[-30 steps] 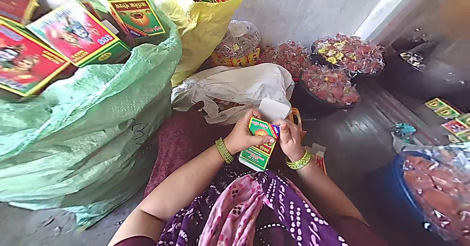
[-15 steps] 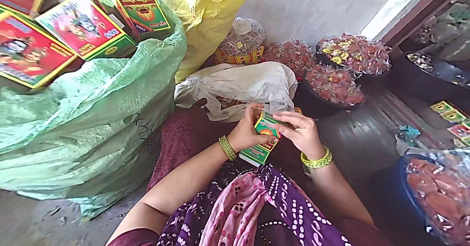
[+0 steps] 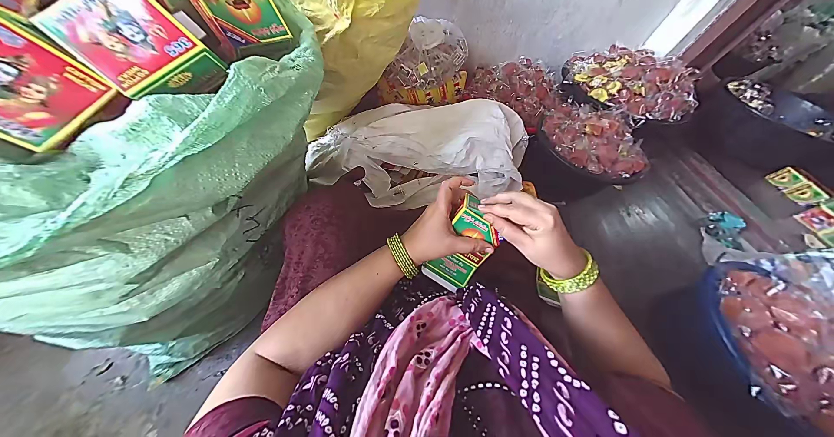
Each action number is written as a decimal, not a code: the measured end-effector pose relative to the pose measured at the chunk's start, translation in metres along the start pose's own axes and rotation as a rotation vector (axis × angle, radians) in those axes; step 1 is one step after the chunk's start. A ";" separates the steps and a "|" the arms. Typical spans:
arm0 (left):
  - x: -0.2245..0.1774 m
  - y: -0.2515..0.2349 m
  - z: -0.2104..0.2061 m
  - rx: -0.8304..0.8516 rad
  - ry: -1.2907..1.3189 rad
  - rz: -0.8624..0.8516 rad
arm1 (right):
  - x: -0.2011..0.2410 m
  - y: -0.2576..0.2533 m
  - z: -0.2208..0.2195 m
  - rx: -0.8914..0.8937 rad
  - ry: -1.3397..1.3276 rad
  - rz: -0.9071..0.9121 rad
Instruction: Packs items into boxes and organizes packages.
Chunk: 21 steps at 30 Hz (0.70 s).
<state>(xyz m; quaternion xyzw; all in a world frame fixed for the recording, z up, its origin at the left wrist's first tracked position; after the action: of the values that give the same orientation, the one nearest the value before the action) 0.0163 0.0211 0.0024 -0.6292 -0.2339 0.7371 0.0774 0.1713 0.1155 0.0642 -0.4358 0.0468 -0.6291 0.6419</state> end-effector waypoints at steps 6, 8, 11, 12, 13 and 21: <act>0.000 0.000 0.002 -0.134 0.125 0.036 | 0.008 0.021 -0.023 -0.203 0.195 0.043; 0.002 0.000 0.000 -0.108 0.136 0.031 | 0.005 0.029 -0.026 -0.227 0.161 0.028; 0.004 -0.001 -0.002 -0.074 0.120 0.049 | -0.028 0.038 -0.005 -0.233 -0.099 -0.181; 0.004 -0.002 0.000 -0.083 0.103 0.095 | -0.048 0.044 0.008 -0.280 -0.139 -0.304; 0.004 -0.003 0.003 -0.099 0.092 0.142 | -0.073 0.053 0.023 -0.351 -0.133 -0.455; 0.008 -0.006 0.017 -0.234 0.076 0.232 | -0.260 0.153 0.067 0.061 0.292 -1.376</act>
<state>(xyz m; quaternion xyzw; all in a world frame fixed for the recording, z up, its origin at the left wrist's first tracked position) -0.0027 0.0254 -0.0004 -0.6842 -0.2407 0.6845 -0.0732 0.2768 0.3437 -0.1159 -0.2593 -0.1714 -0.9455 0.0972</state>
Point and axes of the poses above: each hand's wrist, its own y-axis away from the middle knuckle, its own z-axis out of the back of the hand, x = y × z, the point moved 4 cm from there along -y, towards the middle knuckle, and after that the axes turned 1 degree about -z, right-handed, at the moved point
